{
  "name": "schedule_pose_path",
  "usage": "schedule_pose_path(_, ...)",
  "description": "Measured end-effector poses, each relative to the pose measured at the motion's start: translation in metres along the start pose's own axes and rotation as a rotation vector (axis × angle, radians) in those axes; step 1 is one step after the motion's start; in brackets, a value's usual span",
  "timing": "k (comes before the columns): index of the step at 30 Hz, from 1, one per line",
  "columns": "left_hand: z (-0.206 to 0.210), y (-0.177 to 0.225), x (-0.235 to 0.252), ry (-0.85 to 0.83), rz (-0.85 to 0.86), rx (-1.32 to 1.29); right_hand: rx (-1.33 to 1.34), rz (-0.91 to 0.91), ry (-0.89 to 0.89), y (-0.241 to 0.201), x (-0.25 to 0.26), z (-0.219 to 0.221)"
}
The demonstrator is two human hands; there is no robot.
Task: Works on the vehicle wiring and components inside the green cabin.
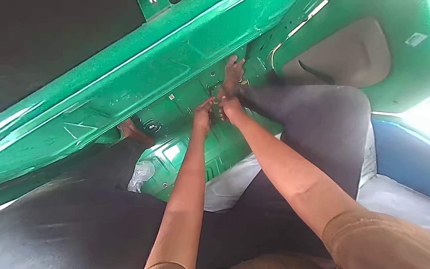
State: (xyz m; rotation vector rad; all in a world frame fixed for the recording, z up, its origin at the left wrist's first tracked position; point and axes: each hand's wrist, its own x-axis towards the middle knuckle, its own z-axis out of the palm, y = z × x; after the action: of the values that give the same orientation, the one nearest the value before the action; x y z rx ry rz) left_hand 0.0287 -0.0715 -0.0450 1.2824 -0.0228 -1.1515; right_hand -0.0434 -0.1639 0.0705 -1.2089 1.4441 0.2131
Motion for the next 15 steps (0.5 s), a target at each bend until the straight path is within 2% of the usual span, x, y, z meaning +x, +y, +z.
schedule_pose_path(3,0.003,-0.001,-0.001,0.019,-0.005,-0.016,-0.397,-0.340,0.009,0.004,-0.008,-0.010)
schedule_pose_path(5,0.003,0.000,-0.001,0.032,-0.029,-0.018,-0.658,-0.482,0.003,0.003,-0.011,-0.010)
schedule_pose_path(8,-0.001,0.003,-0.003,0.019,-0.061,-0.041,-0.856,-0.514,0.008,-0.001,-0.013,-0.007)
schedule_pose_path(15,-0.006,0.008,-0.001,-0.007,-0.123,0.009,-1.060,-0.659,-0.022,0.000,-0.011,-0.004)
